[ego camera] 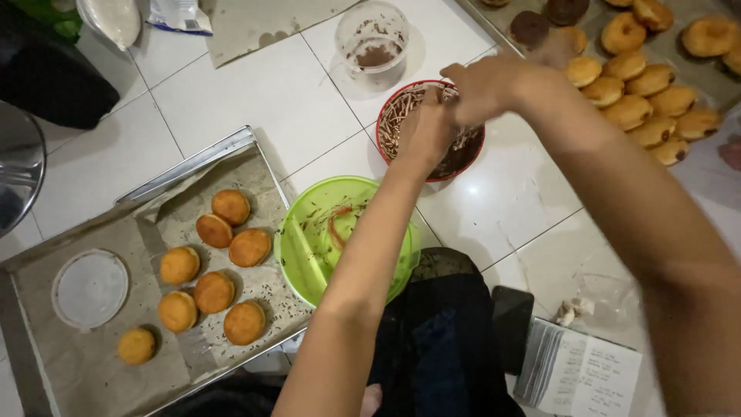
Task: Filling donuts with chocolate using a piping bag after poking a hole with a wooden stick.
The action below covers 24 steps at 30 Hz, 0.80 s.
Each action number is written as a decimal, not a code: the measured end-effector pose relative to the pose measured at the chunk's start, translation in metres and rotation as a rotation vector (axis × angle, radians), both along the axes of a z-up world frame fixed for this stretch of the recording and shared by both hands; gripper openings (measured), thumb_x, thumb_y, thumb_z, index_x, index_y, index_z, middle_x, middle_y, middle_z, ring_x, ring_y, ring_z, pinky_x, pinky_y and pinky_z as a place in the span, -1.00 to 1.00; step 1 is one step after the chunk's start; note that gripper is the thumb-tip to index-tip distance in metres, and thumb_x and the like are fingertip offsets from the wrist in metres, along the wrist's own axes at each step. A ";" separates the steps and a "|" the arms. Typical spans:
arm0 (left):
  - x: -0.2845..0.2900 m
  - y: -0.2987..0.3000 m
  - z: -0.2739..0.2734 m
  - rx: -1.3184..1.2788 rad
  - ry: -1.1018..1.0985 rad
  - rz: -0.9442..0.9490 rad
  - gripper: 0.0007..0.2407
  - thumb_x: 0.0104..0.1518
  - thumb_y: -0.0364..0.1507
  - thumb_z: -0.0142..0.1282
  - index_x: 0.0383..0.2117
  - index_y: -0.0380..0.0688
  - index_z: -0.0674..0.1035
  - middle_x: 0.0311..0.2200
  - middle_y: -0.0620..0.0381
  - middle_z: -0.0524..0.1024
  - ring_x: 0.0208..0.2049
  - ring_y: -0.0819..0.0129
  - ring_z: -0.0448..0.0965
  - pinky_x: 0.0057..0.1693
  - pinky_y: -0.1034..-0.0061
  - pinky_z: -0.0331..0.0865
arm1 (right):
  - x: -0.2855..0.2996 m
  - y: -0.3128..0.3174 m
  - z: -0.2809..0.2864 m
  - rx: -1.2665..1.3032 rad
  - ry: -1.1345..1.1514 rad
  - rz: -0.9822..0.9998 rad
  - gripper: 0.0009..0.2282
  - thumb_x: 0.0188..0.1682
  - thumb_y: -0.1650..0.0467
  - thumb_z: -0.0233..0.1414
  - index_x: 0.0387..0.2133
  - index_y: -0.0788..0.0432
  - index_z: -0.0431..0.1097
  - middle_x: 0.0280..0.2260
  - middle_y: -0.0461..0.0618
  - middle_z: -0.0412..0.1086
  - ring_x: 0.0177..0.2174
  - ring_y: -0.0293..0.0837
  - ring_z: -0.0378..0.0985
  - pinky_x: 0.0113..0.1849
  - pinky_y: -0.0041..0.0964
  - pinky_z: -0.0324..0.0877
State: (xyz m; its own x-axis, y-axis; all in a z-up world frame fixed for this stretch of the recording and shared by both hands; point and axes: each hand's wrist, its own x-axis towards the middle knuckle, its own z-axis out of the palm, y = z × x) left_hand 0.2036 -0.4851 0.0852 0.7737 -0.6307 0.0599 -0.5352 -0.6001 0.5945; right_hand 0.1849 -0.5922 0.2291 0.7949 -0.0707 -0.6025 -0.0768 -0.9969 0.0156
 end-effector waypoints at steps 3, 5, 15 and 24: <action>-0.002 -0.008 -0.027 -0.086 -0.193 0.143 -0.84 0.13 -0.57 -0.08 -0.25 -0.24 0.56 -0.22 -0.24 0.42 -0.52 -0.35 0.53 -0.35 -0.16 0.42 | 0.012 -0.015 -0.027 0.271 -0.039 -0.397 -0.32 0.13 -0.06 -0.36 0.31 0.20 0.09 0.35 0.38 -0.01 0.29 0.36 0.09 0.18 0.25 0.09; -0.016 -0.006 -0.020 -0.169 -0.128 0.181 -0.89 0.13 -0.53 -0.04 -0.28 -0.27 0.51 -0.26 -0.20 0.40 -0.52 -0.27 0.52 -0.35 -0.09 0.41 | 0.001 -0.004 -0.046 0.552 0.043 -0.726 -0.39 0.10 -0.15 -0.33 -0.07 0.12 0.24 -0.11 0.25 0.20 -0.15 0.16 0.24 -0.12 0.05 0.23; -0.068 -0.005 -0.061 -0.468 -0.096 0.041 -0.73 0.09 -0.54 -0.05 -0.08 -0.37 0.42 -0.14 -0.30 0.47 -0.06 -0.26 0.45 0.13 -0.01 0.30 | 0.011 -0.021 -0.153 0.834 -0.202 -0.877 -0.79 -0.02 0.40 0.06 -0.12 0.10 0.52 -0.06 -0.14 0.53 -0.09 -0.20 0.52 0.01 -0.36 0.38; -0.141 -0.020 -0.015 -0.822 1.708 0.658 -0.53 0.33 0.17 -0.24 -0.41 0.10 0.44 -0.57 0.25 0.42 -0.62 0.39 0.34 -0.42 0.45 0.34 | -0.007 0.004 -0.148 0.960 -0.331 -1.083 -0.73 0.09 0.52 -0.09 -0.08 -0.13 0.43 -0.31 -0.07 0.46 -0.63 -0.36 0.36 -0.65 -0.53 0.15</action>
State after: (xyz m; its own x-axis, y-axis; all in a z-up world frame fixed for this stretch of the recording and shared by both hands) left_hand 0.0623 -0.5056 0.0707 0.3931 -0.4917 -0.7769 0.9194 0.1982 0.3398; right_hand 0.1779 -0.5882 0.0812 0.7238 -0.3932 -0.5670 -0.6394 -0.0733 -0.7654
